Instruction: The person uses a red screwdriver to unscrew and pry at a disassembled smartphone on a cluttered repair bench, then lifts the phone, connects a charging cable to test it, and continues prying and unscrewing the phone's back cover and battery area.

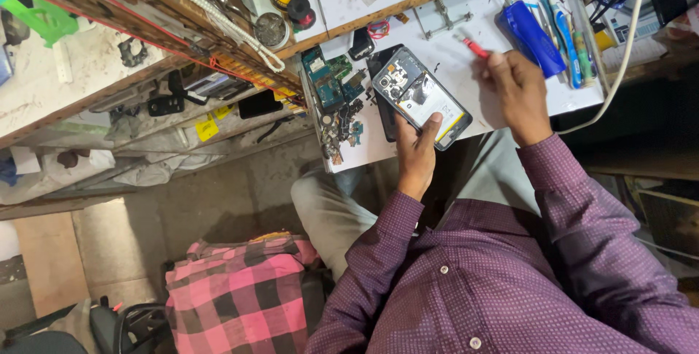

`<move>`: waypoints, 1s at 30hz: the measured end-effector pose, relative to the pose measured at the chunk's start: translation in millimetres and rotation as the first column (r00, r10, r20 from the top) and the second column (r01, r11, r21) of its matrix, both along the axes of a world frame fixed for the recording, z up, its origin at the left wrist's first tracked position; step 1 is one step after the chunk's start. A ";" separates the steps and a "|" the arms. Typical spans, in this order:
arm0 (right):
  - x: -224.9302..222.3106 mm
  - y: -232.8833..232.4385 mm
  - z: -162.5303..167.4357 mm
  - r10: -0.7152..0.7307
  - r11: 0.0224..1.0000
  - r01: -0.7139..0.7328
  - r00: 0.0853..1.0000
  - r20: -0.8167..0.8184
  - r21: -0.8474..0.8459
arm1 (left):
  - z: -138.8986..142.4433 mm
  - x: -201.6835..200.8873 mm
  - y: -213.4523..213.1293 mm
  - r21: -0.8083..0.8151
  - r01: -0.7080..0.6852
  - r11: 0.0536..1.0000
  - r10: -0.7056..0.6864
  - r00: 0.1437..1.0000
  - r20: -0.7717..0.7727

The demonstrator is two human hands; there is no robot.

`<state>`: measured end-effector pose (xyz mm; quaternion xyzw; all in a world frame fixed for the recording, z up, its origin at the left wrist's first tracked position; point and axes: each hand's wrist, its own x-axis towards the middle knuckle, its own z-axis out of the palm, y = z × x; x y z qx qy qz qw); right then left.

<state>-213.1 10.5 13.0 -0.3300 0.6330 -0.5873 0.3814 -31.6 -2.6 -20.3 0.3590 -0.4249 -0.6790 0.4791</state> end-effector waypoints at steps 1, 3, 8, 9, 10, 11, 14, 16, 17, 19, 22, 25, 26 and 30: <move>-2.2 1.1 -0.9 -0.061 0.993 0.073 0.990 -0.125 0.097 | -0.3 0.7 0.3 0.005 0.002 1.000 -0.002 1.000 -0.005; -4.0 1.6 -3.7 -0.110 0.990 0.133 0.947 -0.302 0.056 | -0.2 1.6 0.9 0.016 0.012 1.000 -0.012 1.000 -0.018; -2.9 4.8 1.9 -0.161 0.960 0.040 0.889 -0.429 -0.278 | 1.9 1.4 1.0 0.013 0.017 1.000 -0.017 1.000 -0.024; -1.9 7.9 6.9 -0.142 0.973 0.065 0.926 -0.350 -0.223 | 2.4 1.0 0.3 0.009 0.017 1.000 -0.016 0.999 -0.031; -0.6 14.7 13.1 -0.124 0.983 0.083 0.956 -0.266 -0.163 | 2.9 0.9 0.1 0.002 0.019 1.000 -0.019 0.999 -0.028; 0.8 22.6 20.0 -0.112 0.990 0.095 0.978 -0.178 -0.101 | 3.3 1.2 -0.7 -0.004 0.023 1.000 -0.023 0.999 -0.024; 3.3 46.9 40.4 -0.071 0.986 0.034 0.971 -0.228 -0.162 | 4.5 -1.0 -4.9 -0.025 0.033 0.999 -0.034 0.998 -0.043; 6.5 65.0 49.3 -0.099 0.986 0.052 0.949 -0.301 -0.158 | 5.2 -1.8 -6.7 -0.013 0.036 0.999 -0.037 0.997 -0.062; 8.6 73.9 51.9 -0.111 0.986 0.061 0.936 -0.335 -0.154 | 5.6 -1.5 -7.2 0.005 0.038 0.999 -0.037 0.997 -0.070; 12.9 88.2 53.1 -0.137 0.989 0.104 0.911 -0.388 -0.105 | 6.0 -2.0 -8.3 0.028 0.035 0.999 -0.033 0.995 -0.092; 19.5 104.6 49.6 -0.130 0.991 0.107 0.898 -0.420 -0.078 | 5.5 -2.5 -7.9 0.045 0.028 0.999 -0.022 0.992 -0.121; 27.3 112.4 44.6 -0.090 0.995 0.067 0.907 -0.411 -0.071 | 3.6 -2.2 -7.3 0.050 0.022 0.999 -0.015 0.992 -0.124; 29.3 114.1 43.7 -0.075 0.996 0.052 0.911 -0.406 -0.068 | 2.9 -2.4 -6.8 0.044 0.022 0.999 -0.016 0.993 -0.119; 35.9 115.4 42.6 -0.094 0.995 0.066 0.848 -0.522 -0.071 | 0.7 -1.3 -5.3 0.049 0.031 0.998 -0.025 0.994 -0.107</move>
